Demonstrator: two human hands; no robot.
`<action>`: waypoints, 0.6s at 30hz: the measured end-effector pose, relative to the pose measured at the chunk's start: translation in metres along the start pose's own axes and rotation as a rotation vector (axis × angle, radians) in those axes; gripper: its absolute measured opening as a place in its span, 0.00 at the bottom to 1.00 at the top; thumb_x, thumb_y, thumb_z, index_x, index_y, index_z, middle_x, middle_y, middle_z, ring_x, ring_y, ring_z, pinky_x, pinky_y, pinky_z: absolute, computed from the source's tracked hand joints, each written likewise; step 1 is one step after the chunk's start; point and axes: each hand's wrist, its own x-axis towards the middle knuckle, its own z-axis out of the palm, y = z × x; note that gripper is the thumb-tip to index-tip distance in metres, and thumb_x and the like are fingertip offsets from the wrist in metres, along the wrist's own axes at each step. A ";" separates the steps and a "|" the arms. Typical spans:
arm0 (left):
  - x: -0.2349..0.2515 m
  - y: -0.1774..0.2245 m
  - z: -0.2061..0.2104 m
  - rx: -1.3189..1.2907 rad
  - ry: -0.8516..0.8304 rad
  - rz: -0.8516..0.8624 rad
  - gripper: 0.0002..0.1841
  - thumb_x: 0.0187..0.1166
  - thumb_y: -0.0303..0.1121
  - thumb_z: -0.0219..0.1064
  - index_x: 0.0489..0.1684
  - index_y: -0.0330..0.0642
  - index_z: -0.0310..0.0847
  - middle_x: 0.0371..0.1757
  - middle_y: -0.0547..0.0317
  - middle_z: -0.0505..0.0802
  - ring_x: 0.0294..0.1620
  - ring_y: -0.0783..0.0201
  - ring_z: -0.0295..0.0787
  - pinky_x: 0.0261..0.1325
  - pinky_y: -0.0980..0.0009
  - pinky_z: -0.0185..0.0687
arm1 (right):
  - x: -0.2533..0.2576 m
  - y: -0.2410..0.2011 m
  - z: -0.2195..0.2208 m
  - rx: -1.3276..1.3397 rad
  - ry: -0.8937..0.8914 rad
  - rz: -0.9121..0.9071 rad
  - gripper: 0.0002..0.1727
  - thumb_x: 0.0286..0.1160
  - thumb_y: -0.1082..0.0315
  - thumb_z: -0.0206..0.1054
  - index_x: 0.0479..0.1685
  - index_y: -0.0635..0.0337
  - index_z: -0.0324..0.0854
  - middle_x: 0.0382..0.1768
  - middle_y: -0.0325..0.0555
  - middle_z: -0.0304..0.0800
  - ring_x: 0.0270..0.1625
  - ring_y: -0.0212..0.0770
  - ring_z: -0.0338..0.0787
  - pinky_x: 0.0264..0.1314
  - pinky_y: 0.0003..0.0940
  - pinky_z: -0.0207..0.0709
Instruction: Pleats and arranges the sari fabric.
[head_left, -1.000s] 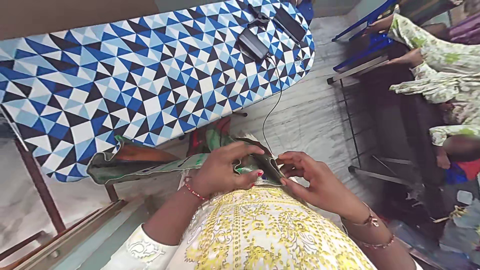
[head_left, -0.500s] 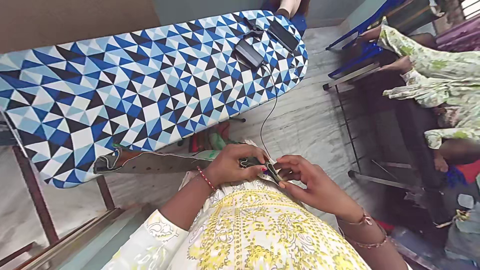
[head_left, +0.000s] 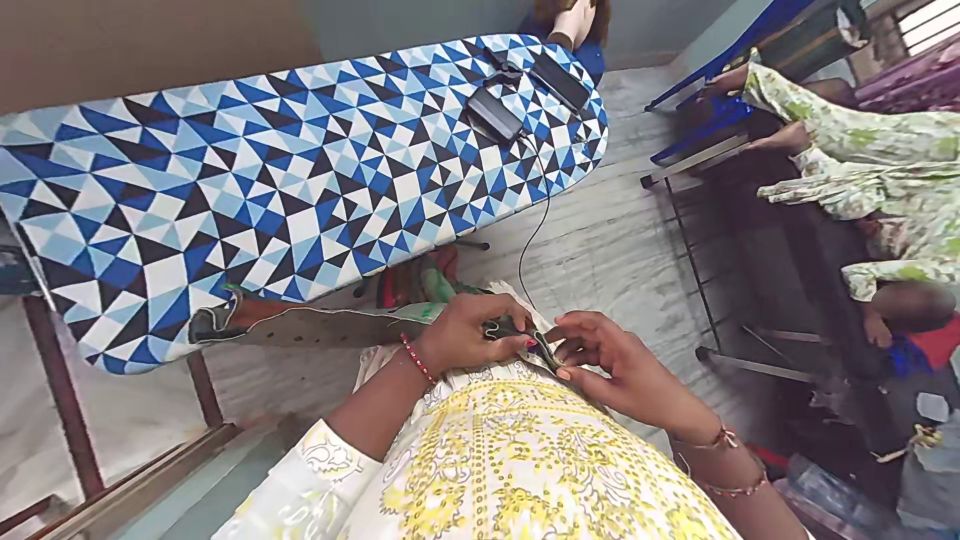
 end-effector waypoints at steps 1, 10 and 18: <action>0.000 0.000 0.001 0.000 0.004 0.007 0.11 0.79 0.36 0.70 0.40 0.34 0.83 0.46 0.52 0.95 0.51 0.78 0.90 0.56 0.83 0.82 | 0.000 0.001 0.000 0.002 0.000 -0.001 0.29 0.73 0.73 0.71 0.74 0.66 0.67 0.63 0.41 0.89 0.55 0.27 0.93 0.58 0.24 0.89; 0.001 -0.002 0.004 -0.059 -0.005 0.032 0.07 0.78 0.29 0.69 0.38 0.33 0.83 0.48 0.52 0.95 0.53 0.78 0.90 0.59 0.82 0.82 | -0.004 0.000 -0.005 0.039 0.004 -0.012 0.30 0.75 0.71 0.71 0.75 0.67 0.67 0.63 0.43 0.88 0.56 0.28 0.92 0.58 0.26 0.90; 0.012 0.002 0.005 -0.047 0.016 -0.014 0.06 0.75 0.27 0.70 0.36 0.32 0.83 0.47 0.55 0.95 0.52 0.81 0.88 0.57 0.85 0.81 | 0.003 -0.008 -0.004 -0.146 -0.001 -0.087 0.24 0.78 0.70 0.69 0.70 0.73 0.72 0.61 0.52 0.89 0.58 0.30 0.92 0.59 0.25 0.88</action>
